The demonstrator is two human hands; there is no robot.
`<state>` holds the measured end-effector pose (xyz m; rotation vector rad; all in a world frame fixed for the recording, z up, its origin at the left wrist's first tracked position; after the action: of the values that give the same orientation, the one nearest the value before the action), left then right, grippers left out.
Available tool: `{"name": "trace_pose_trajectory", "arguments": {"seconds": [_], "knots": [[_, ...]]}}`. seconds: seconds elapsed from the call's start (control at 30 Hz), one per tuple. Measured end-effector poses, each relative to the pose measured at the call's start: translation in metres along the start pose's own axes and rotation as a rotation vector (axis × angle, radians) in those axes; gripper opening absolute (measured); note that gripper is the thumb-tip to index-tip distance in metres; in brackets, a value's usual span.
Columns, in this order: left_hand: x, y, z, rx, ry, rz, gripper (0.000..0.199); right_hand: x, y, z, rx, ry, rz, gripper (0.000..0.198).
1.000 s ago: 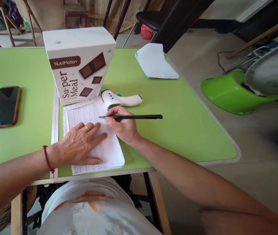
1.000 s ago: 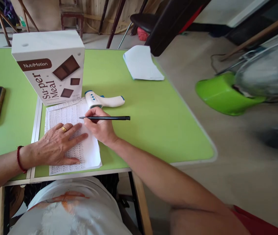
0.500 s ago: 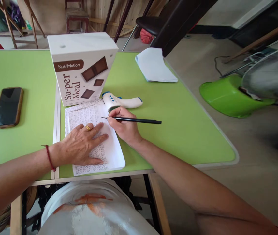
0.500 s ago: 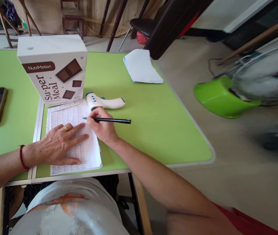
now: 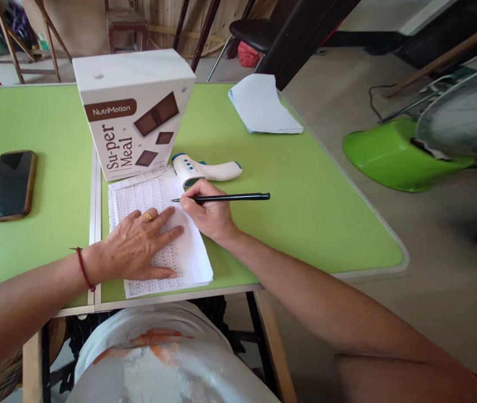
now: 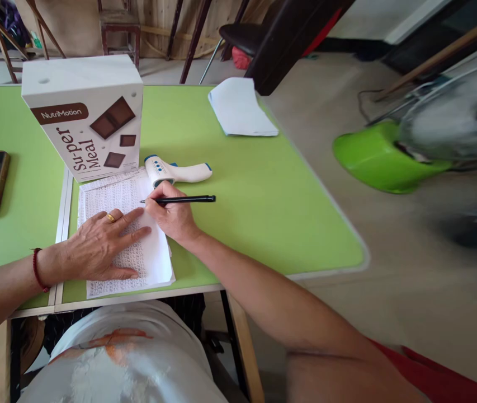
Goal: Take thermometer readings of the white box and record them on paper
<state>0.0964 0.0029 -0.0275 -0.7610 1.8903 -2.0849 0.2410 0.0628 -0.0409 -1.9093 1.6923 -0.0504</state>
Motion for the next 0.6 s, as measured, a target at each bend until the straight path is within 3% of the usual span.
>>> {"name": "trace_pose_trajectory", "arguments": {"seconds": [0.37,0.6], "knots": [[0.0025,-0.0027,-0.0009,-0.001,-0.01,-0.018,0.077,-0.0037,-0.0032,-0.0013,-0.034,-0.012,0.04,0.01],[0.0011,-0.0031,-0.0003,0.001,-0.01,-0.016,0.08,-0.0037,0.0005,0.0009,-0.016,0.0,-0.011,0.011]]}}
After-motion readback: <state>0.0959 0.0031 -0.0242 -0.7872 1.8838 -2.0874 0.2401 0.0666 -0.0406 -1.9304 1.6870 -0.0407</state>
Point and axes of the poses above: each hand's wrist, its own x-axis away from the middle knuckle, its own y-axis out of the palm, z = x × y, the point moved 6 cm from there along -x, towards the middle knuckle, and after that the axes turned 11 degrees about -z, right-handed, at the moved point
